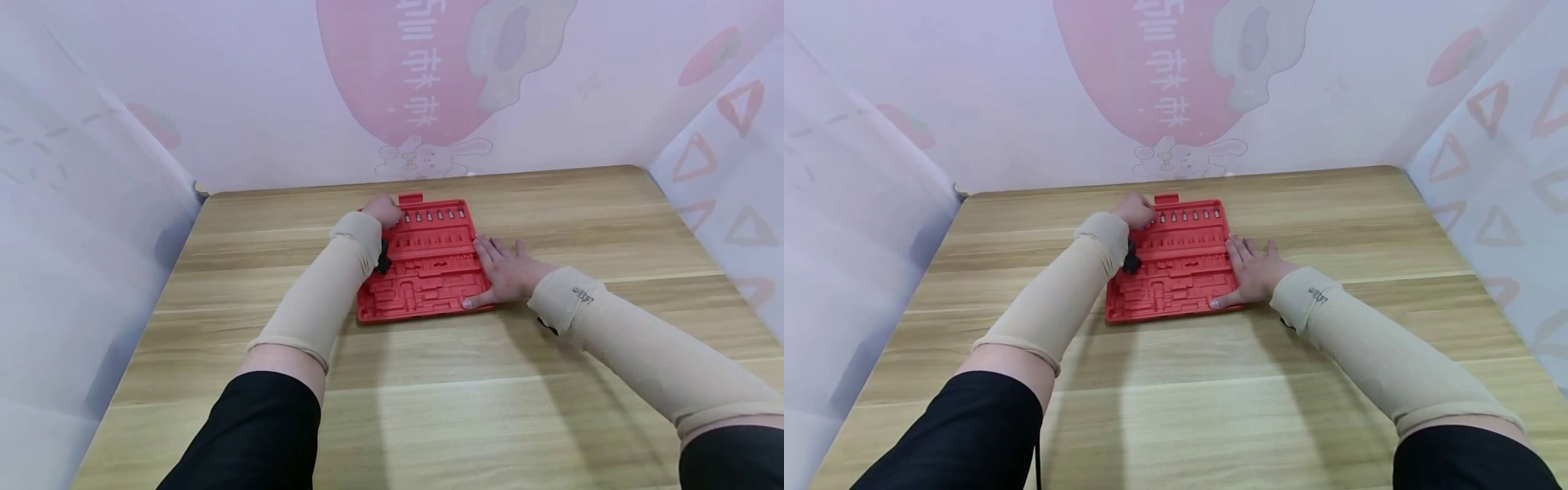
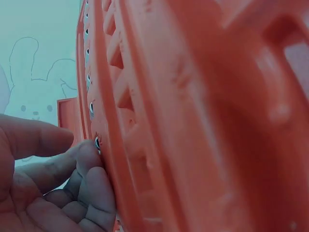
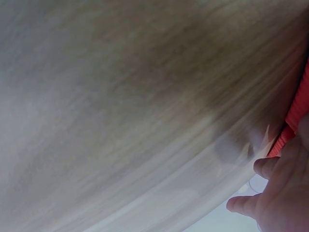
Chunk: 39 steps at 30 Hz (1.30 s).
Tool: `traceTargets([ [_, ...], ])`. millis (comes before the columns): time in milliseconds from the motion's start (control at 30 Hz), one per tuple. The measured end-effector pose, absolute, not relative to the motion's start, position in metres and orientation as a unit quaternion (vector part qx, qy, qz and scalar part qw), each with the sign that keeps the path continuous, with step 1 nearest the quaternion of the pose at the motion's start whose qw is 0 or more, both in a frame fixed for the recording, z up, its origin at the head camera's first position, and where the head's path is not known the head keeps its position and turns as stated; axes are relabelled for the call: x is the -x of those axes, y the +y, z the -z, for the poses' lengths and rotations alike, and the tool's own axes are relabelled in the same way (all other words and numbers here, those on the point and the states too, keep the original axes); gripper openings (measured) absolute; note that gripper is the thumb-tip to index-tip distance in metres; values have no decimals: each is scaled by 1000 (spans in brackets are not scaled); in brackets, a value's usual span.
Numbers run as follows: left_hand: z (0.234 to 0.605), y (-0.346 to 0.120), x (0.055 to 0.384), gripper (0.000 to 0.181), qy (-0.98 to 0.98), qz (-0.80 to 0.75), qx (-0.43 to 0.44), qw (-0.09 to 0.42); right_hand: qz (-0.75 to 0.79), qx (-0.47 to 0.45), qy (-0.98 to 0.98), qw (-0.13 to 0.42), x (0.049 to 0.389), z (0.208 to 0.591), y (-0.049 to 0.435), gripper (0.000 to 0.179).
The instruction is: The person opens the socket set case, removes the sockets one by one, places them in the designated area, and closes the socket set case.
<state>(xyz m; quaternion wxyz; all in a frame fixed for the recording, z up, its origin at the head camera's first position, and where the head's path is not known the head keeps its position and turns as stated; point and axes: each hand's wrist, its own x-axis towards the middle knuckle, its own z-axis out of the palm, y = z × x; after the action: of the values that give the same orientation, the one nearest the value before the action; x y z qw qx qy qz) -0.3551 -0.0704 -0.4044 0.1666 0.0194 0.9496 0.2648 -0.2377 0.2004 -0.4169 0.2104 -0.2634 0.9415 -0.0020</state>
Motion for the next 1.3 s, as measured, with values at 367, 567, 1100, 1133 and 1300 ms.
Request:
traceTargets([
  [367, 404, -73, 354, 27, 950, -258, -27, 172, -1, 265, 941, 210, 240, 418, 201, 132],
  [567, 403, -74, 354, 34, 947, -258, -5, 191, -2, 267, 939, 218, 240, 420, 200, 135],
  [1100, 406, -76, 354, 13, 936, -306, 7, 176, 2, 269, 938, 221, 238, 417, 201, 132],
  [1133, 406, -76, 355, 14, 934, -313, 10, 170, 0, 269, 938, 220, 238, 417, 201, 132],
  [1300, 406, -76, 356, 22, 928, -340, 23, 152, -8, 271, 939, 212, 238, 415, 200, 131],
])
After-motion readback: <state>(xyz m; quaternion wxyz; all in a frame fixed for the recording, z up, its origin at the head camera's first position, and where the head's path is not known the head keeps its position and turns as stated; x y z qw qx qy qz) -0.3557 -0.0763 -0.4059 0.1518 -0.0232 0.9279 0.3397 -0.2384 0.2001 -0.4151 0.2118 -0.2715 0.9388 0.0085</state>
